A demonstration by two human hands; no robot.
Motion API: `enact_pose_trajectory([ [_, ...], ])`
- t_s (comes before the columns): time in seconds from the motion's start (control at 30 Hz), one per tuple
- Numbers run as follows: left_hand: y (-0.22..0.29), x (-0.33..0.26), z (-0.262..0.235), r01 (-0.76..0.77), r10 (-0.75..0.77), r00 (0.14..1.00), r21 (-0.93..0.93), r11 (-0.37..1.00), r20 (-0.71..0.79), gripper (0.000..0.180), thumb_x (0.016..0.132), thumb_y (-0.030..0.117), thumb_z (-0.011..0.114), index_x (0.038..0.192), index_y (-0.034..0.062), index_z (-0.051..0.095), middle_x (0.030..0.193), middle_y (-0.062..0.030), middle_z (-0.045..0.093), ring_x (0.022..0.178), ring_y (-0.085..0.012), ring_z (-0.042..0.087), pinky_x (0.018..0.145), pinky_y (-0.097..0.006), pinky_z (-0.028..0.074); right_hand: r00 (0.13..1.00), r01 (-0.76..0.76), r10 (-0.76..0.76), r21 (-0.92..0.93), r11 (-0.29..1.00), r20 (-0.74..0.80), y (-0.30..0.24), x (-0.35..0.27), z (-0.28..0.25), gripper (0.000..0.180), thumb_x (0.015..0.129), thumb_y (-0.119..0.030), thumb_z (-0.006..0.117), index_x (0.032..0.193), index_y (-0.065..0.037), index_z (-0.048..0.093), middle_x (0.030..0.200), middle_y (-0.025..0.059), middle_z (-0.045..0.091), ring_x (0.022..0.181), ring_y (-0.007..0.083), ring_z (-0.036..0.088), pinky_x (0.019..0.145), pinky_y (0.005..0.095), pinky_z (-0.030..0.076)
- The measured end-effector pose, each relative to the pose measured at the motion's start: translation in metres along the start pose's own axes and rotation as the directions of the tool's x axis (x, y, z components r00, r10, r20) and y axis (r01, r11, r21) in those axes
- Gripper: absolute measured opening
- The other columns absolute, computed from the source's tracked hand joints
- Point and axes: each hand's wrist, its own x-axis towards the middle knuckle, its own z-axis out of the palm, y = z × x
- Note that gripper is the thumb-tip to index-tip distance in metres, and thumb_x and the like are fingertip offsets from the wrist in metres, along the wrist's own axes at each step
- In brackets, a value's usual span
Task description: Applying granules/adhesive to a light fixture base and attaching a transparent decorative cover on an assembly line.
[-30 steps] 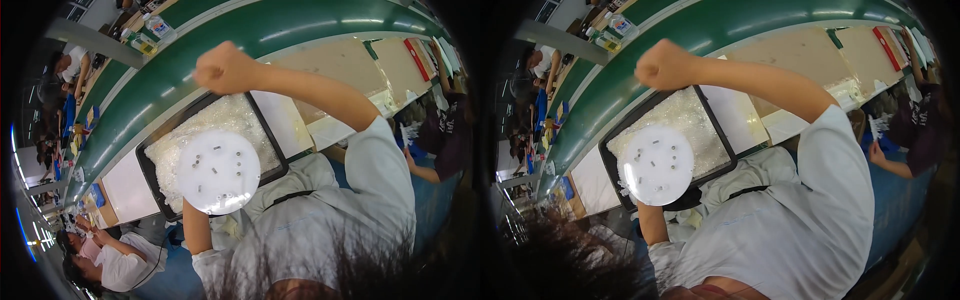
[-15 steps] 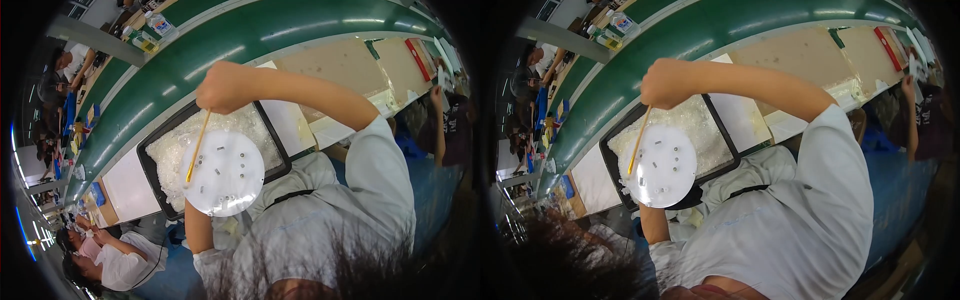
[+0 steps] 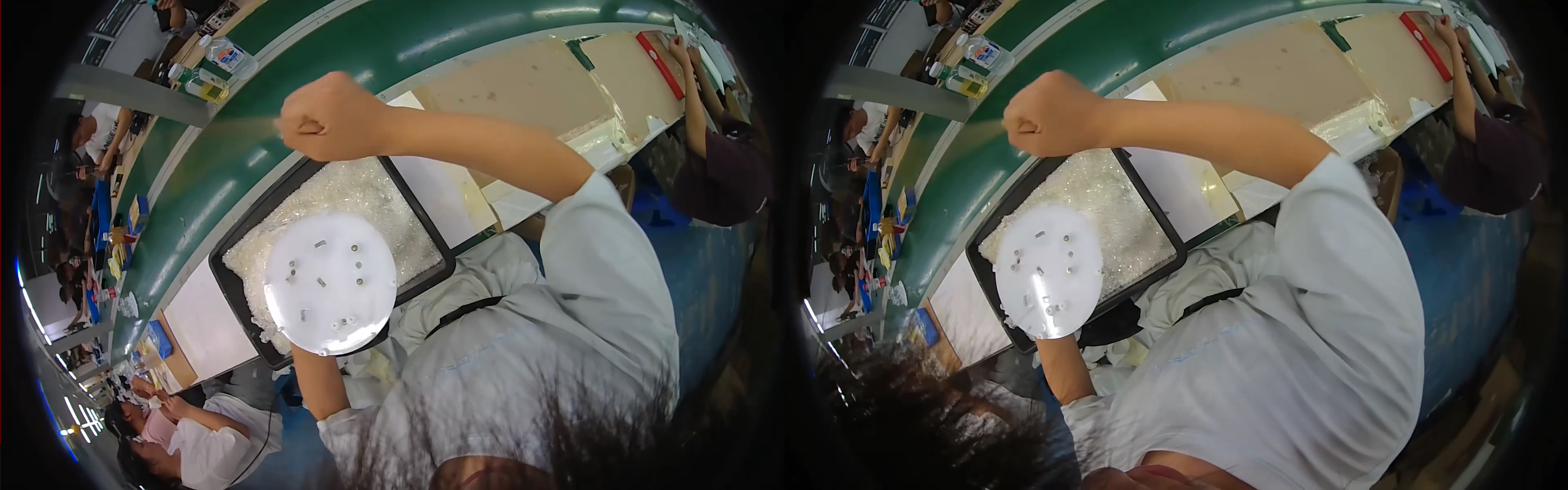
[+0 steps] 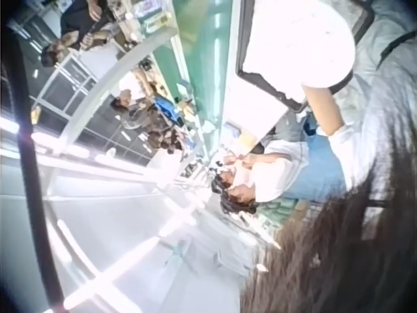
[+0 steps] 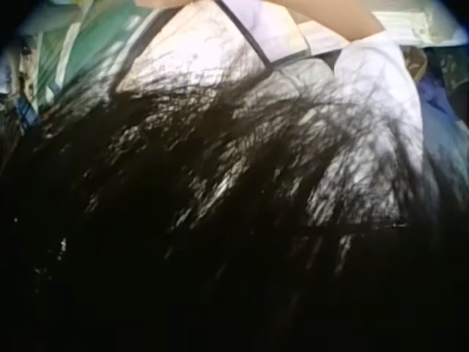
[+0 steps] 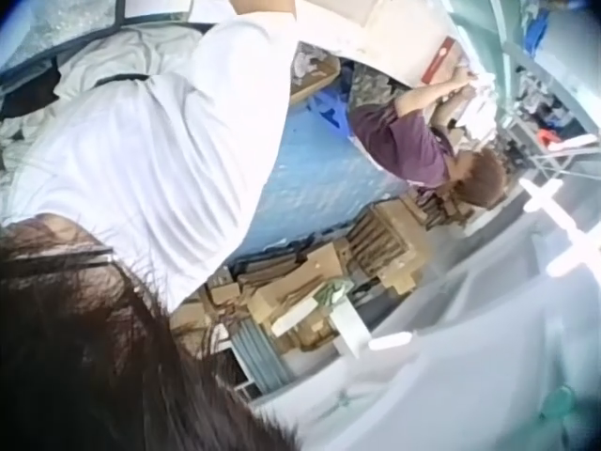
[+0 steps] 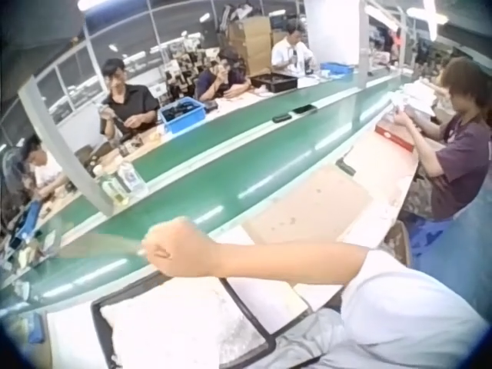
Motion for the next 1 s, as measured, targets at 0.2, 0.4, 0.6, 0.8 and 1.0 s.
enact_pose_trajectory([
  [0.2, -0.009, 0.005, 0.011, -0.251, 0.439, 0.898, 0.845, 0.473, 0.021, 0.062, 0.098, 0.048, 0.038, 0.145, 0.0081, 0.04, 0.146, -0.0139, 0.045, 0.129, -0.0337, 0.048, 0.108, -0.049, 0.04, 0.979, 0.152, -0.123, -0.184, 0.971, 0.164, -0.001, -0.016, -0.024, 0.029, 0.079, -0.012, 0.068, 0.059, -0.01, 0.046, 0.056, 0.0053, 0.048, 0.049, 0.0261, 0.052, 0.044, 0.0366, 0.04],
  [0.4, -0.056, 0.009, 0.046, -0.167, 0.489, 0.858, 0.819, 0.549, -0.154, 0.063, 0.099, 0.048, 0.037, 0.147, 0.0077, 0.037, 0.148, -0.0144, 0.042, 0.133, -0.0333, 0.044, 0.11, -0.049, 0.038, 0.924, 0.302, -0.212, -0.266, 0.915, 0.32, -0.001, -0.028, -0.044, 0.022, 0.076, -0.013, 0.065, 0.061, -0.012, 0.049, 0.058, 0.0047, 0.048, 0.05, 0.0252, 0.052, 0.043, 0.036, 0.04],
  [0.6, -0.006, 0.011, 0.014, -0.156, 0.183, 0.982, 0.719, 0.677, 0.041, 0.065, 0.098, 0.048, 0.036, 0.149, 0.0082, 0.033, 0.152, -0.0143, 0.037, 0.137, -0.0334, 0.038, 0.114, -0.049, 0.033, 0.941, 0.24, -0.163, -0.243, 0.94, 0.298, 0.002, -0.039, -0.046, 0.016, 0.074, -0.012, 0.066, 0.066, -0.013, 0.053, 0.06, 0.0043, 0.05, 0.053, 0.0255, 0.054, 0.044, 0.0358, 0.042],
  [0.8, -0.006, 0.028, 0.011, -0.193, 0.221, 0.972, 0.794, 0.577, 0.075, 0.061, 0.1, 0.045, 0.037, 0.148, 0.0076, 0.035, 0.15, -0.0146, 0.04, 0.136, -0.0339, 0.04, 0.114, -0.05, 0.033, 1.0, -0.012, 0.01, -0.123, 0.992, -0.017, 0.0, -0.039, -0.059, 0.016, 0.075, -0.012, 0.066, 0.065, -0.011, 0.053, 0.061, 0.0043, 0.052, 0.051, 0.0264, 0.054, 0.044, 0.0367, 0.043],
  [1.0, -0.023, 0.02, 0.013, -0.263, 0.361, 0.931, 0.773, 0.577, 0.047, 0.064, 0.098, 0.045, 0.042, 0.148, 0.0066, 0.035, 0.15, -0.016, 0.039, 0.136, -0.0355, 0.04, 0.112, -0.052, 0.035, 0.995, -0.084, 0.093, -0.272, 0.959, 0.019, -0.019, -0.041, -0.071, 0.018, 0.071, -0.016, 0.069, 0.063, -0.012, 0.053, 0.058, 0.0028, 0.051, 0.047, 0.0236, 0.053, 0.041, 0.0359, 0.04],
])
